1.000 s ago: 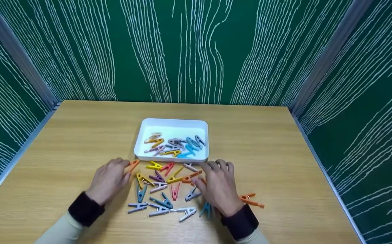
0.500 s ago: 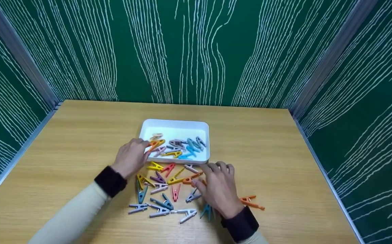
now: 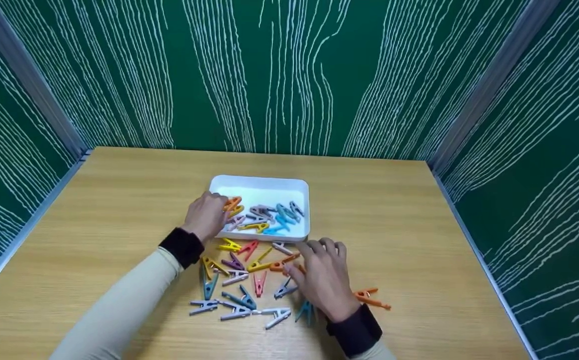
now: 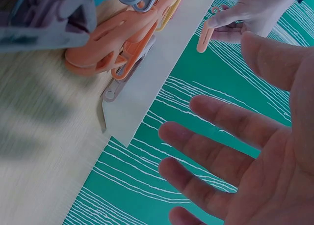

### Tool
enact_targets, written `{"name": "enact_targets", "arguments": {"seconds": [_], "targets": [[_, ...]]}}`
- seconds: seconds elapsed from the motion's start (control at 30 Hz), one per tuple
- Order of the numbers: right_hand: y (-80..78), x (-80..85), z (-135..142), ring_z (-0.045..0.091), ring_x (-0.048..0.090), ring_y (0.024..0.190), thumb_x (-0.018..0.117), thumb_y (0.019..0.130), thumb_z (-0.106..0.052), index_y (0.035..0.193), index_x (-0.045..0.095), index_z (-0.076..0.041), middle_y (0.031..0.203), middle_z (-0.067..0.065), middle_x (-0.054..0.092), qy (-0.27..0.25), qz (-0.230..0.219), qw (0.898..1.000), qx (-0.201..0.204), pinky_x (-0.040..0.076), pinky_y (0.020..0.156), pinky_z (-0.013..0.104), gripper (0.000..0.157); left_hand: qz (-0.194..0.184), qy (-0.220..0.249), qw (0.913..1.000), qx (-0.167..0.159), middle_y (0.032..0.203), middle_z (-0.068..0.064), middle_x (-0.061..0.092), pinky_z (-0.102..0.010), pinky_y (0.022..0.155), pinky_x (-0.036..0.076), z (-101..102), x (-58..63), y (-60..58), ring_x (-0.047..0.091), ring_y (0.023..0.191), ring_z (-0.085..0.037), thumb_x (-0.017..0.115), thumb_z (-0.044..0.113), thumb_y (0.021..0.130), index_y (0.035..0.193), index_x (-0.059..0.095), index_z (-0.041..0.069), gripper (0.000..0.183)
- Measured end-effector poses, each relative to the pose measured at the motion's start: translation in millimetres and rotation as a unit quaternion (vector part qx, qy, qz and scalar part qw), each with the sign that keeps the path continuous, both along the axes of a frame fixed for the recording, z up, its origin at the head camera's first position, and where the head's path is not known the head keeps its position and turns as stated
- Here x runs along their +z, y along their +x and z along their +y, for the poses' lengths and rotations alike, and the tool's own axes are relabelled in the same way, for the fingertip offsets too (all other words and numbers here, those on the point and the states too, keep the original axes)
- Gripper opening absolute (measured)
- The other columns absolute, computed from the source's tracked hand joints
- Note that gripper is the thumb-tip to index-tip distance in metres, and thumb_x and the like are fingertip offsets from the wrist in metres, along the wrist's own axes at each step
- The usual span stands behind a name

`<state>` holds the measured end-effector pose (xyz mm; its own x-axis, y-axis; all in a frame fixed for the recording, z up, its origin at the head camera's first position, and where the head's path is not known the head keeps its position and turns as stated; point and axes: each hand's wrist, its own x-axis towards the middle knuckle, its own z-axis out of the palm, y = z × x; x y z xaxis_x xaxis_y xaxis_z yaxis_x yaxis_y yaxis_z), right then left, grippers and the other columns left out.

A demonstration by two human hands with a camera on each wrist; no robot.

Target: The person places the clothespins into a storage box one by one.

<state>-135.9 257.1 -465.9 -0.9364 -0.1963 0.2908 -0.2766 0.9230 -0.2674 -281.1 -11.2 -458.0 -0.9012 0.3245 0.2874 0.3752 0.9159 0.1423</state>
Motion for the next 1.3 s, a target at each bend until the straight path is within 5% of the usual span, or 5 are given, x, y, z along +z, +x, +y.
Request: {"name": "enact_targets", "arguments": {"seconds": [0.33,0.67,1.3], "targets": [[-1.8,-1.5,-1,0.038,0.056,0.120,0.078,0.090,-0.045,0.132,0.069,-0.011,0.125,0.013,0.070,0.007,0.008,1.000,0.008,0.031,0.102,0.063,0.054,-0.005,-0.002,0.9999,0.015,0.111,-0.015,0.068,-0.047,0.085,0.055,0,-2.6,0.6,0.062,0.105,-0.033,0.077,0.030,0.092,0.114,0.068,0.001,0.037],[-2.2,-2.8,0,0.038,0.056,0.118,0.078,0.090,-0.045,0.127,0.071,-0.010,0.123,0.013,0.071,0.000,0.013,1.000,0.006,0.030,0.102,0.061,0.051,-0.029,0.027,0.9992,-0.002,0.115,-0.014,0.067,-0.044,0.093,0.055,-3,5.0,15.2,0.061,0.108,-0.029,0.067,0.035,0.100,0.126,0.068,0.004,0.041],[-3.9,7.0,23,0.043,0.053,0.121,0.073,0.096,-0.026,0.128,0.069,-0.006,0.126,0.021,0.068,-0.034,0.014,0.999,-0.019,0.027,0.103,0.065,0.039,-0.001,0.105,0.9943,-0.014,0.121,-0.019,0.067,-0.048,0.096,0.053,-44,5.5,74.7,0.061,0.111,-0.033,0.067,0.035,0.100,0.129,0.065,-0.001,0.046]]}}
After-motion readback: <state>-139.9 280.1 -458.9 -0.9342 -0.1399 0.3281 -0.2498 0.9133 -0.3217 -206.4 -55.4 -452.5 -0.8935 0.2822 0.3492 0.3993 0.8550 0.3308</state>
